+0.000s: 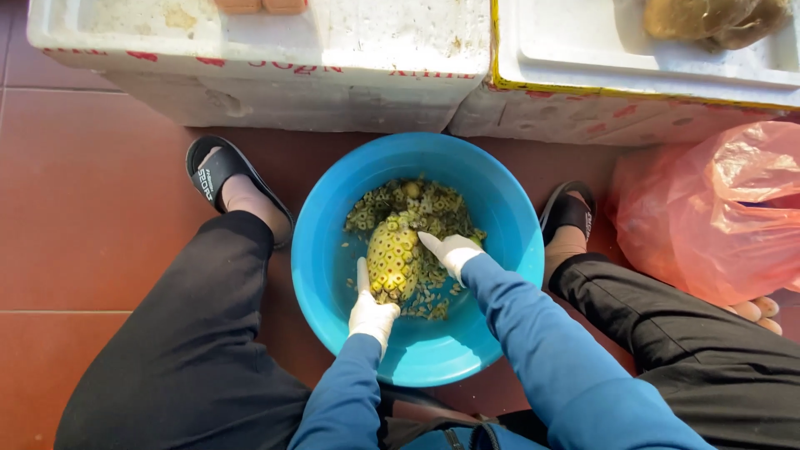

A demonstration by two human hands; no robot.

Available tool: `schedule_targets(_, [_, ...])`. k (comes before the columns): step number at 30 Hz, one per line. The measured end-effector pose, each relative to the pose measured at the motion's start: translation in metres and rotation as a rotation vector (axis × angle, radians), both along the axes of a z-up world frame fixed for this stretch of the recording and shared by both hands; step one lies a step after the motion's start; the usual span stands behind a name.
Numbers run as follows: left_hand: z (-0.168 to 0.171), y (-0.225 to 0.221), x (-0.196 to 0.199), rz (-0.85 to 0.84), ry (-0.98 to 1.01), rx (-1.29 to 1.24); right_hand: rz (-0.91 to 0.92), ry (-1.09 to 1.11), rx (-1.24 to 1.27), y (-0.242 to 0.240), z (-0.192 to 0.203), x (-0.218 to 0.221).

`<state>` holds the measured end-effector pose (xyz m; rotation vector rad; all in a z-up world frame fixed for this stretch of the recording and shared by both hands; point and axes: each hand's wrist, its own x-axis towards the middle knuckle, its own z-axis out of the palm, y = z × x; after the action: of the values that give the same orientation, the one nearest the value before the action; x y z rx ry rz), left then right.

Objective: Peeling and removing the eyes of a pineapple using a knife over a bowl while sitting on the floor.

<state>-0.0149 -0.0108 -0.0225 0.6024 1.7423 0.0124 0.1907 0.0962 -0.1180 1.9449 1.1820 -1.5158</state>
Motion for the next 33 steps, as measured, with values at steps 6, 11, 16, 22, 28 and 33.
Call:
schedule_targets(6, [0.001,0.002,0.001,-0.022,0.0,0.001,-0.441,0.241,0.021,-0.024,0.105,0.005])
schedule_targets(11, [0.014,0.01,0.008,-0.071,0.021,0.022,-0.551,0.209,0.06,-0.047,0.128,0.015])
schedule_targets(16, [0.046,0.026,0.012,-0.222,0.083,0.027,0.04,-0.009,0.257,-0.068,0.112,0.028])
schedule_targets(22, [0.02,0.026,0.013,-0.316,0.141,0.016,0.329,-0.126,0.287,-0.091,0.154,0.0])
schedule_targets(28, [0.0,0.022,0.015,-0.29,0.113,-0.044,0.392,-0.172,0.235,-0.082,0.152,-0.013])
schedule_targets(33, [0.06,0.034,0.009,-0.285,0.072,-0.044,0.379,-0.166,0.236,-0.08,0.152,-0.021])
